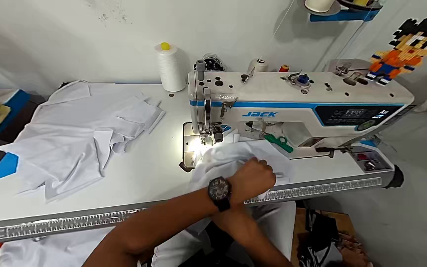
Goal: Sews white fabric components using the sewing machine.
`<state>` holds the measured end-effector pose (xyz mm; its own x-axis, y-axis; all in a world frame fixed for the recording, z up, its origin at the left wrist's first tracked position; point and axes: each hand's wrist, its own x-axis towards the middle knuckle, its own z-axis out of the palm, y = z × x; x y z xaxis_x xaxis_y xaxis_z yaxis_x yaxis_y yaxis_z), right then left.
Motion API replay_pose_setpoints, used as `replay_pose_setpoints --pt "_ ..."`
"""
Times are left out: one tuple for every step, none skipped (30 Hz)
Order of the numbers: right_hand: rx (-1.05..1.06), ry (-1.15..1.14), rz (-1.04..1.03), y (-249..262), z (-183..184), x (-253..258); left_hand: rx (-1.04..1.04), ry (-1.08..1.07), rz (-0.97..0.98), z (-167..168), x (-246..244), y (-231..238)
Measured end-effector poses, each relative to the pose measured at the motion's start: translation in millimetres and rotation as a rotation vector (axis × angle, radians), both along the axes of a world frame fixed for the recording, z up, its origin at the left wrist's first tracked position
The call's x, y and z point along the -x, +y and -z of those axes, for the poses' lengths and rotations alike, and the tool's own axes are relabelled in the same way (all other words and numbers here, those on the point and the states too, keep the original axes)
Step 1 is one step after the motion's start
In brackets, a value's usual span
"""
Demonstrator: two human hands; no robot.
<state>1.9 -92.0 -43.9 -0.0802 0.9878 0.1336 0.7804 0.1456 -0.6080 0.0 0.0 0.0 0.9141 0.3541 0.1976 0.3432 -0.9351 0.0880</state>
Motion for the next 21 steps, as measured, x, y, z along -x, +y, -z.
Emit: replay_pose_setpoints --pt "-0.062 -0.006 -0.026 -1.7 4.0 -0.4 0.021 -0.094 -0.043 -3.0 14.2 -5.7" --pt "-0.136 -0.054 -0.089 -2.0 9.7 -4.5 0.079 -0.206 -0.140 -9.4 35.7 -10.2" --pt "-0.216 -0.106 -0.160 0.0 14.9 -11.8 0.162 -0.336 -0.273 -17.6 63.3 -12.7" --pt "-0.241 -0.136 -0.230 3.2 14.9 -21.2 0.284 -0.467 -0.423 -27.9 97.5 -14.2" --pt "-0.204 -0.160 -0.314 7.9 11.4 -31.2 0.387 -0.609 -0.574 -36.5 136.5 -16.5" --pt "-0.115 -0.189 -0.412 13.1 5.5 -39.8 0.485 -0.760 -0.725 -41.8 176.5 -23.1" --pt "-0.068 -0.239 -0.495 18.9 2.1 -45.9 0.547 -0.903 -0.869 -42.3 214.1 -29.9" --pt "-0.083 -0.292 -0.540 24.2 1.0 -49.0 0.544 -1.009 -1.011 -40.0 248.6 -36.3" --pt "-0.114 -0.330 -0.559 27.2 1.7 -50.4 0.469 -1.058 -1.147 -35.7 278.9 -44.2" --pt "-0.137 -0.356 -0.571 27.7 2.6 -50.8 0.343 -1.045 -1.258 -31.9 304.3 -54.2" --pt "-0.158 -0.369 -0.575 26.4 3.6 -50.1 0.173 -0.995 -1.338 -30.1 322.5 -61.9" --pt "-0.170 -0.373 -0.576 22.6 4.6 -48.5 0.016 -0.936 -1.387 -31.0 331.2 -66.5" --pt "-0.174 -0.369 -0.577 17.0 5.1 -46.5 -0.071 -0.880 -1.391 -35.6 327.9 -67.9" --pt "-0.187 -0.360 -0.573 10.6 6.5 -44.3 -0.076 -0.801 -1.320 -41.8 314.7 -66.8" --pt "-0.205 -0.347 -0.564 2.9 8.8 -42.2 -0.017 -0.718 -1.189 -44.2 295.0 -62.1" --pt "-0.236 -0.337 -0.548 -4.9 11.9 -40.2 0.063 -0.619 -1.030 -39.9 272.7 -52.2" --pt "-0.267 -0.337 -0.530 -12.1 15.4 -38.2 0.152 -0.488 -0.875 -29.4 250.0 -38.2" --pt "-0.286 -0.355 -0.516 -18.5 18.3 -37.1 0.212 -0.339 -0.736 -13.5 228.7 -22.1" --pt "-0.283 -0.374 -0.510 -23.5 19.7 -36.9 0.235 -0.198 -0.635 3.8 210.6 -6.1" --pt "-0.272 -0.389 -0.509 -26.3 19.8 -37.7 0.229 -0.086 -0.570 19.6 197.4 8.7" --pt "-0.260 -0.405 -0.508 -25.7 18.8 -39.7 0.202 -0.024 -0.531 33.2 188.9 23.1"
